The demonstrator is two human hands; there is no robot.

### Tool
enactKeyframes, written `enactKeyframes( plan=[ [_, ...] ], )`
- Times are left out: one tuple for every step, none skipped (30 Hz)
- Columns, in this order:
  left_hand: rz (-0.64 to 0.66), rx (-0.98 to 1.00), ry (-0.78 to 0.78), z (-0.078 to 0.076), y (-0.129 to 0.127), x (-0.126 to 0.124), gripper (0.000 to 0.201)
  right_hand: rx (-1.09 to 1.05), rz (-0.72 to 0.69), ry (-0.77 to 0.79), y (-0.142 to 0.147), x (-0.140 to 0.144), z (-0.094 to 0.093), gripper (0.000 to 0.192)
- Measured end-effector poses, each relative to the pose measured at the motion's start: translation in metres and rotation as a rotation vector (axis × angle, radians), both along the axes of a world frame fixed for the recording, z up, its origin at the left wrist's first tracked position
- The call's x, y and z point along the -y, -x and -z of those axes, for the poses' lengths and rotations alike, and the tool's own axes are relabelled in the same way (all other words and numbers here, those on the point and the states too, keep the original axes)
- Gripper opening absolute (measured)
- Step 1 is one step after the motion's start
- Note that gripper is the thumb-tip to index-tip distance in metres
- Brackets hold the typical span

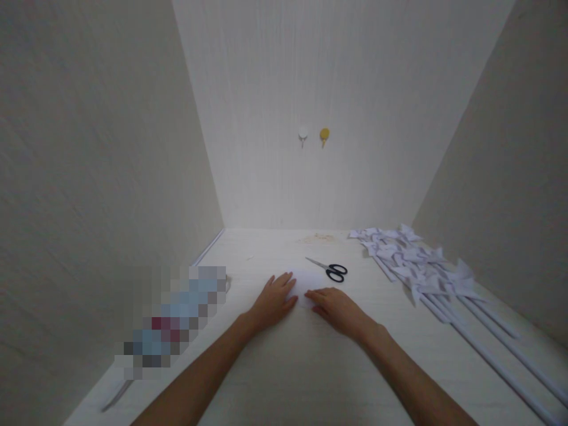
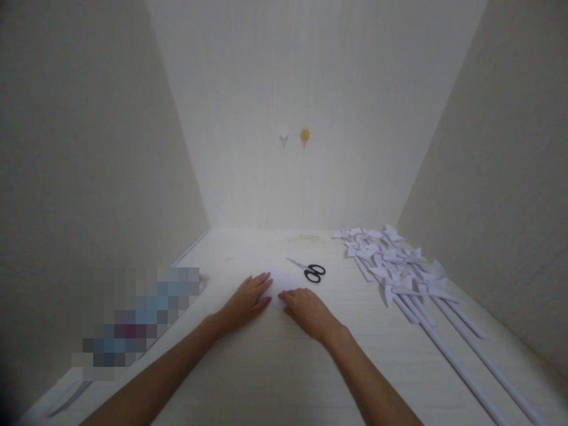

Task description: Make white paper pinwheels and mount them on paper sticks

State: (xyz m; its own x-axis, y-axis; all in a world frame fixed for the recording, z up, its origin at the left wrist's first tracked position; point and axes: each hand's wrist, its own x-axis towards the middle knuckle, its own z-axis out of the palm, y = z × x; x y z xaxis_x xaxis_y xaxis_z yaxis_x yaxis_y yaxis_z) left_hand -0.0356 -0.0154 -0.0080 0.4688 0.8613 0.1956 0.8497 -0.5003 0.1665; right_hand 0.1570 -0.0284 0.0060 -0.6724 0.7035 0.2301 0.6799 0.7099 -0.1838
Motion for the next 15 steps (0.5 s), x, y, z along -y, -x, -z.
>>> enactKeyframes(
  plan=[
    [0.002, -0.005, -0.006, 0.0, 0.0, 0.0, 0.044, 0.002, 0.001, -0.012, 0.0, 0.0, 0.001, 0.03],
    [0.004, -0.009, -0.011, 0.001, 0.0, 0.0, 0.044, 0.001, 0.005, -0.025, 0.0, 0.0, 0.002, 0.031],
    [0.006, -0.012, -0.015, 0.001, 0.0, 0.0, 0.044, -0.004, 0.007, -0.037, 0.0, 0.0, 0.003, 0.033],
    [0.008, -0.013, -0.018, 0.002, 0.0, 0.0, 0.044, -0.013, 0.014, -0.047, 0.0, 0.0, 0.004, 0.034],
    [0.009, -0.014, -0.02, 0.002, 0.0, 0.0, 0.044, -0.023, 0.021, -0.055, 0.0, -0.001, 0.005, 0.035],
    [0.01, -0.013, -0.024, 0.002, 0.0, 0.0, 0.044, -0.034, 0.03, -0.058, 0.0, -0.001, 0.006, 0.036],
    [0.01, -0.011, -0.027, 0.003, 0.0, 0.0, 0.044, -0.046, 0.036, -0.057, 0.0, -0.002, 0.006, 0.035],
    [0.011, -0.008, -0.029, 0.003, 0.0, -0.001, 0.044, -0.06, 0.04, -0.054, -0.001, -0.003, 0.007, 0.034],
    [0.012, -0.005, -0.03, 0.003, 0.0, -0.001, 0.044, -0.078, 0.041, -0.049, -0.001, -0.004, 0.007, 0.032],
    [0.015, 0.0, -0.031, 0.003, 0.0, -0.001, 0.044, -0.104, 0.037, -0.044, -0.001, -0.004, 0.008, 0.031],
    [0.018, 0.006, -0.033, 0.003, 0.001, -0.001, 0.043, -0.136, 0.03, -0.039, -0.002, -0.005, 0.008, 0.03],
    [0.024, 0.012, -0.032, 0.003, 0.002, -0.002, 0.043, -0.172, 0.022, -0.032, -0.003, -0.006, 0.008, 0.029],
    [0.033, 0.021, -0.029, 0.003, 0.003, -0.002, 0.042, -0.209, 0.013, -0.024, -0.004, -0.008, 0.009, 0.028],
    [0.042, 0.031, -0.024, 0.002, 0.005, -0.003, 0.041, -0.244, 0.005, -0.013, -0.006, -0.009, 0.01, 0.027],
    [0.053, 0.043, -0.015, 0.002, 0.008, -0.005, 0.04, -0.274, -0.002, 0.001, -0.007, -0.011, 0.011, 0.025]
  ],
)
